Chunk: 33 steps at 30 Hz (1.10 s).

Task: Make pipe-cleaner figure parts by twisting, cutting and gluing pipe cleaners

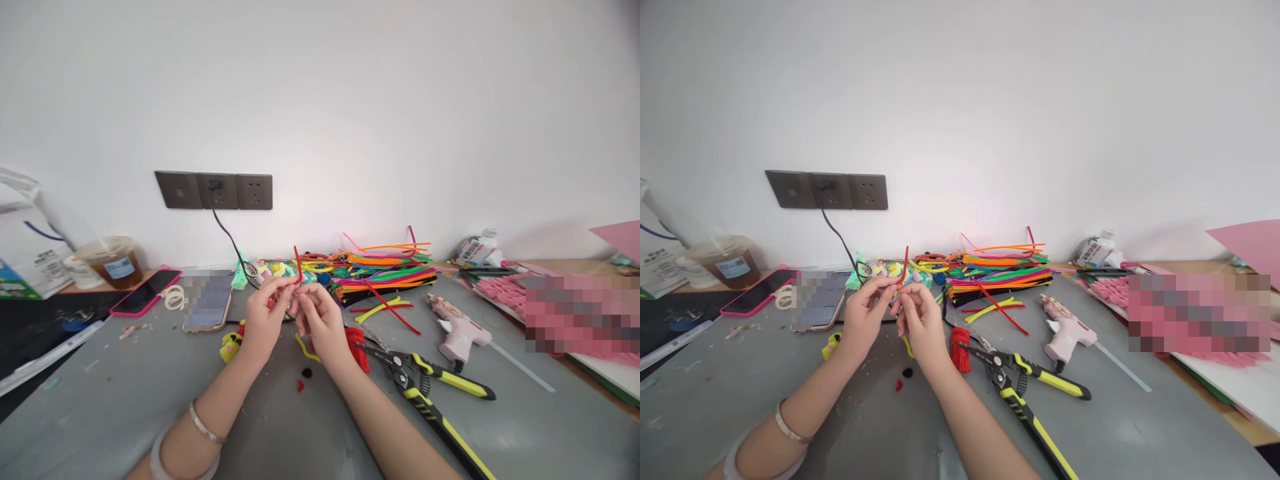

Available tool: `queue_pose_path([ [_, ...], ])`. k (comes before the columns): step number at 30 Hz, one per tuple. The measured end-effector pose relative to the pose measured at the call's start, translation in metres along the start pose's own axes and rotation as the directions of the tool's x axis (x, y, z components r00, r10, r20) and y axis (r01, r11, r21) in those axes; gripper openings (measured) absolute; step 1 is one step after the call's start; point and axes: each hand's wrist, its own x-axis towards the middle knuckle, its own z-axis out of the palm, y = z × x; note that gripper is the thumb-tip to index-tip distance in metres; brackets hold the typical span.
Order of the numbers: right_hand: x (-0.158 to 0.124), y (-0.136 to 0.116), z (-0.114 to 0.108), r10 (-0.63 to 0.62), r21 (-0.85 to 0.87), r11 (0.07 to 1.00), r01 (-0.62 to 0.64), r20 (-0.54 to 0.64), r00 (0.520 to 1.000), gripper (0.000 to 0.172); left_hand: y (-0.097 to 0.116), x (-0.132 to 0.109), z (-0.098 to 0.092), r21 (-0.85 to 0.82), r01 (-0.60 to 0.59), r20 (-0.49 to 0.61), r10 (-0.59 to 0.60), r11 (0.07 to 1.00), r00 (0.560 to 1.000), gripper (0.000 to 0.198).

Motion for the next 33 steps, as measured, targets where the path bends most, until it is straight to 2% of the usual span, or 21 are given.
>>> queue_pose_path([
  [3,0.0,0.0,0.0,-0.007,0.032,0.999,0.007,-0.013,1.0,0.032,0.001,0.001,-0.001,-0.062,0.048,0.0,-0.048,0.997,0.999,0.017],
  [6,0.0,-0.001,0.0,-0.006,0.056,0.998,0.007,-0.021,1.0,0.034,0.002,0.003,-0.003,-0.128,0.028,0.028,-0.025,0.991,0.999,0.016],
  [8,0.0,-0.001,-0.001,0.009,0.065,0.998,-0.007,-0.035,0.999,0.034,0.003,0.005,-0.005,-0.123,0.021,0.1,-0.008,0.992,0.995,0.012],
  [16,0.002,0.002,-0.003,0.051,0.14,0.989,-0.045,-0.043,0.998,0.033,0.013,0.013,-0.02,-0.197,0.099,0.351,-0.025,0.975,0.936,0.018],
  [20,0.002,0.002,-0.004,0.059,0.137,0.989,-0.052,-0.05,0.997,0.03,0.012,0.017,-0.027,-0.192,0.086,0.365,-0.01,0.978,0.931,0.019],
  [27,0.0,0.003,-0.004,0.089,0.156,0.984,-0.087,-0.002,0.996,0.029,0.013,0.021,-0.033,-0.191,0.188,0.439,-0.088,0.963,0.894,0.026],
  [33,-0.002,0.004,-0.002,0.126,0.193,0.973,-0.13,0.033,0.992,0.029,0.01,0.019,-0.033,-0.144,0.103,0.406,-0.036,0.984,0.913,0.024],
])
